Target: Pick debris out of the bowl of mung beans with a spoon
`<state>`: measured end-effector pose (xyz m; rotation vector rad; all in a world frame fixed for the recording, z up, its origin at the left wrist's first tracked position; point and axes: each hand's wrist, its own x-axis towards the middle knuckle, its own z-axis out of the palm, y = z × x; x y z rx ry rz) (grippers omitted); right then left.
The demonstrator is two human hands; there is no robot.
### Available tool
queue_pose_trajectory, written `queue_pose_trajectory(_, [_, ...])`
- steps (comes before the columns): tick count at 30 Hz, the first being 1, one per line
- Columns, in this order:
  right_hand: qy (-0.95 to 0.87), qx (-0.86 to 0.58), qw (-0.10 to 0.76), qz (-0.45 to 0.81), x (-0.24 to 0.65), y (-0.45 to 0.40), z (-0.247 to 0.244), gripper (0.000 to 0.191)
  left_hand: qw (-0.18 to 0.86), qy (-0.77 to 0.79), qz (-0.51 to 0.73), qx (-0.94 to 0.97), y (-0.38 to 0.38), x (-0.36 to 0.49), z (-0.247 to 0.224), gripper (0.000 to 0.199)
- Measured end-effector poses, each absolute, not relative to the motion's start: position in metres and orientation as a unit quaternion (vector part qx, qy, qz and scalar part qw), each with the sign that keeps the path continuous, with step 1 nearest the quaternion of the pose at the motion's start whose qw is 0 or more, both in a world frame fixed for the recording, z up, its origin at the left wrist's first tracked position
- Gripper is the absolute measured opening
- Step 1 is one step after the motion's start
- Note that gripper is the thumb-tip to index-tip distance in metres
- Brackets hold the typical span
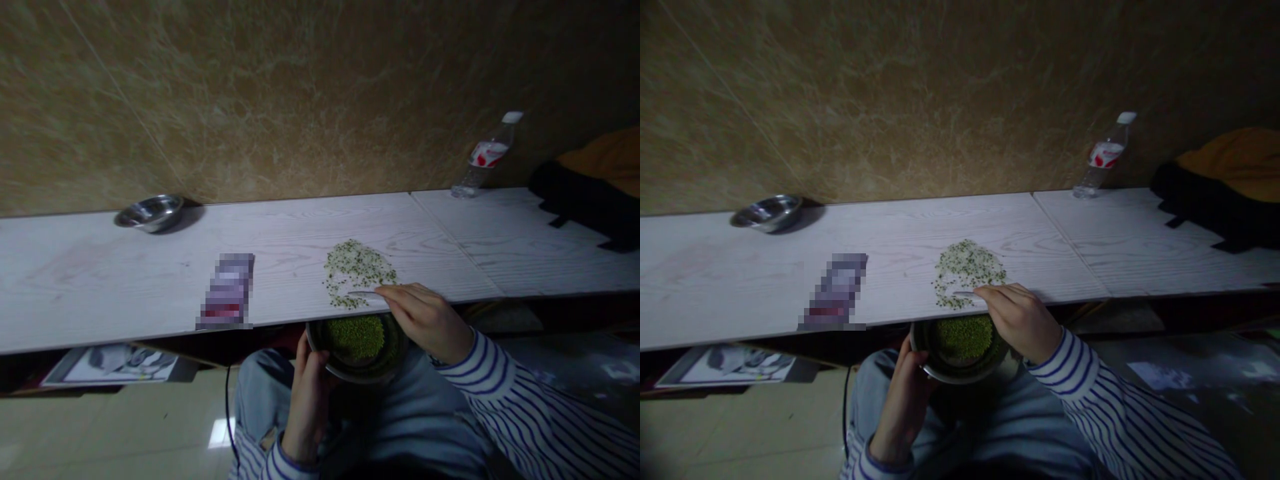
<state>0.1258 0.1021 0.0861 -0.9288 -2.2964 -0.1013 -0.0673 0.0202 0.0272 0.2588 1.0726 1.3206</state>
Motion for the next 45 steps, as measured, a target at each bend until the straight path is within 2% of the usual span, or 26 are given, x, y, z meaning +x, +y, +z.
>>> queue_pose_trajectory(9, [-0.872,-0.362,0.329,-0.020,0.142,0.093,0.086,0.032,0.650,0.481,0.575,0.121,0.020,-0.067,0.025,0.052])
queue_pose_trajectory(16, [-0.890,-0.313,0.332,0.024,0.134,0.094,0.089,0.031,0.654,0.475,0.577,0.119,0.021,-0.067,0.023,0.053])
queue_pose_trajectory(29, [-0.895,-0.318,0.313,0.006,0.122,0.129,0.085,0.028,0.657,0.466,0.582,0.112,0.023,-0.070,0.024,0.058])
queue_pose_trajectory(34, [-0.891,-0.308,0.334,0.010,0.119,0.115,0.092,0.029,0.651,0.478,0.581,0.107,0.022,-0.072,0.023,0.055])
queue_pose_trajectory(39, [-0.909,-0.276,0.312,0.030,0.109,0.106,0.088,0.031,0.652,0.476,0.580,0.109,0.023,-0.073,0.020,0.054])
queue_pose_trajectory(45, [-0.893,-0.320,0.316,0.010,0.107,0.123,0.080,0.029,0.655,0.471,0.578,0.121,0.021,-0.074,0.021,0.053])
